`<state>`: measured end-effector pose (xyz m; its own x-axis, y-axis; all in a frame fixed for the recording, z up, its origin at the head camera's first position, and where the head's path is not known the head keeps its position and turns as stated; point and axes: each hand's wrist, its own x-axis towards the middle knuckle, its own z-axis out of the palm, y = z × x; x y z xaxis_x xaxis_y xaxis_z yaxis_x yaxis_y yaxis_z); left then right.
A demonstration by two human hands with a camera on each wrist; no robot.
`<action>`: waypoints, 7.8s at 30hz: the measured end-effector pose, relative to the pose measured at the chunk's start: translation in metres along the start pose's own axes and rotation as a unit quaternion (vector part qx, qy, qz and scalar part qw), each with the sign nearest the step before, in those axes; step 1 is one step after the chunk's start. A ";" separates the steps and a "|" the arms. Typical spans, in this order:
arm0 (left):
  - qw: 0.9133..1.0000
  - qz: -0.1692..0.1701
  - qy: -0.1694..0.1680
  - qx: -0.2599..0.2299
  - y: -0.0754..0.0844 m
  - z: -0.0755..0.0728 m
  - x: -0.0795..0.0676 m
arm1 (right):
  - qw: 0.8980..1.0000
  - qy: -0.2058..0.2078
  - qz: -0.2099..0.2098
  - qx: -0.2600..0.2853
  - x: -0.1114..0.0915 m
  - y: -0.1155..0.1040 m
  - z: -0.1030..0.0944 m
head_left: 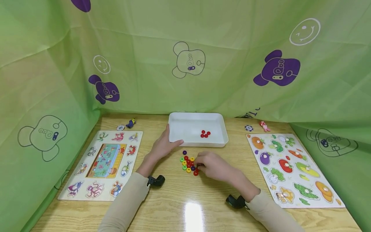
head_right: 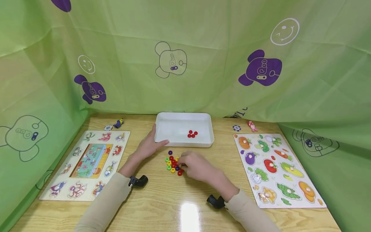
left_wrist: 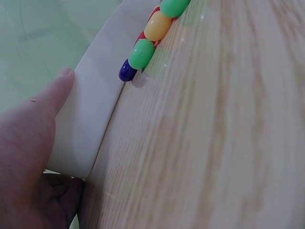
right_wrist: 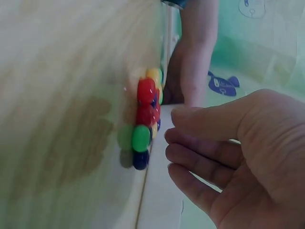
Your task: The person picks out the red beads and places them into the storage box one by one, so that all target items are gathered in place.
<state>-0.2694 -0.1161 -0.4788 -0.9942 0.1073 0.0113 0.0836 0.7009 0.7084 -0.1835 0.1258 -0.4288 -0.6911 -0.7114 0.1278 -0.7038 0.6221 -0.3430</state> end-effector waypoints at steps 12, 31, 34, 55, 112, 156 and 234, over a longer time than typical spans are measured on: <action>1.000 -0.006 -0.006 0.000 0.000 0.001 0.000 | 0.999 -0.008 -0.009 -0.052 -0.004 -0.007 0.011; 1.000 -0.006 0.002 -0.012 0.002 -0.001 -0.003 | 0.999 0.030 0.013 -0.040 0.014 0.001 -0.007; 1.000 -0.002 0.001 -0.010 0.002 -0.001 -0.004 | 0.998 0.050 0.023 -0.036 0.024 0.008 -0.011; 1.000 0.009 0.019 -0.019 -0.002 0.003 -0.001 | 0.966 0.167 0.185 -0.070 0.101 0.071 -0.002; 1.000 0.006 0.004 0.006 0.003 -0.001 -0.004 | 0.997 -0.042 -0.055 -0.030 0.000 -0.014 0.014; 1.000 0.012 0.010 -0.008 0.000 0.001 -0.003 | 0.949 0.144 0.279 -0.021 0.055 0.095 -0.017; 1.000 0.011 0.008 -0.004 -0.001 0.003 -0.002 | 0.984 0.123 0.128 0.011 0.061 0.023 -0.022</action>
<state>-0.2673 -0.1147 -0.4814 -0.9930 0.1114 0.0386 0.1054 0.6923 0.7138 -0.2452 0.1043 -0.4080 -0.8664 -0.4299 0.2542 -0.4992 0.7618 -0.4129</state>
